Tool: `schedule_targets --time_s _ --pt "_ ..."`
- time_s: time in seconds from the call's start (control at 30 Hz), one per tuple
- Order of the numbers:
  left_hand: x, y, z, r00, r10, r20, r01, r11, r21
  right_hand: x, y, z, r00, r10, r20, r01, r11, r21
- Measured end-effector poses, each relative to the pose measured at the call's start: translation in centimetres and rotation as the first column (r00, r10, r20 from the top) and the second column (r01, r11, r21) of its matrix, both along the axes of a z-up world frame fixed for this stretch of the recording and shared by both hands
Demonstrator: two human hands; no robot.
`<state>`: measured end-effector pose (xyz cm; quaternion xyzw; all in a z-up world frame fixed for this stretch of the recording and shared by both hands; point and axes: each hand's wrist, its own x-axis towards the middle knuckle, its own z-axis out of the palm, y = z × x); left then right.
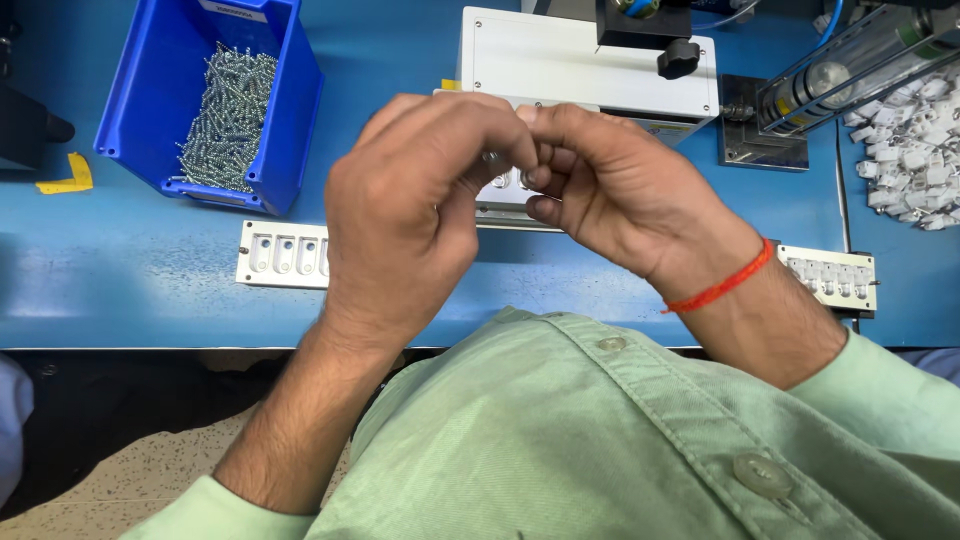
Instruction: The person repeatedly picks small metal springs from a blue bin and places them into slots on a white fixture. After each placement, the fixture is moved under a press, then removed and set aside. The cycle repeats with multiple fixtures throughout the clip.
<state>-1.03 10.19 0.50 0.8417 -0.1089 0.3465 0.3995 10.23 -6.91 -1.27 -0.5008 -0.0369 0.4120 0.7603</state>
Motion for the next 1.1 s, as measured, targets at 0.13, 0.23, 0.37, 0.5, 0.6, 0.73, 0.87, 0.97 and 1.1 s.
schedule_targets --time_s 0.13,0.23,0.37,0.5,0.6,0.73,0.87,0.97,1.1 --pt "-0.1 0.2 -0.5 0.999 -0.046 -0.026 0.040 0.981 -0.191 0.8 0.1 -0.7 0.908 -0.014 0.420 0.106 0.975 -0.196" --pt "0.2 0.9 -1.8 0.981 -0.058 -0.183 -0.032 0.892 -0.451 1.3 0.8 -1.6 0.288 0.251 0.924 0.427 0.830 -0.359" --pt "0.8 3.1 -3.8 0.959 0.029 -0.282 -0.198 0.778 -0.596 2.2 2.0 -2.8 0.029 0.418 0.908 0.447 0.807 -0.385" --pt "0.2 5.6 -5.8 0.914 0.114 -0.388 -0.338 0.742 -0.579 2.5 3.0 -3.5 -0.130 0.548 0.826 0.496 0.757 -0.424" --pt "0.1 7.9 -8.0 0.876 0.179 -0.448 -0.412 0.762 -0.500 3.5 4.1 -3.2 0.042 0.620 0.783 0.438 0.693 -0.572" --pt "1.0 13.1 -12.3 0.780 0.343 -0.523 -0.503 0.841 -0.198 4.8 5.0 -2.4 0.391 0.729 0.562 0.320 0.465 -0.825" --pt "4.4 19.3 -16.3 0.602 0.609 -0.516 -0.584 0.777 0.235 4.9 3.1 -1.9 0.040 0.742 0.669 0.405 0.600 -0.690" --pt "5.2 21.3 -17.2 0.645 0.728 -0.232 -0.556 0.656 0.510 4.8 0.8 -2.2 -0.195 0.811 0.551 0.423 0.576 -0.699" --pt "3.9 17.4 -15.4 0.772 0.613 -0.169 -0.564 0.782 0.265 5.4 -0.1 -2.7 -0.115 0.824 0.555 0.323 0.559 -0.763"
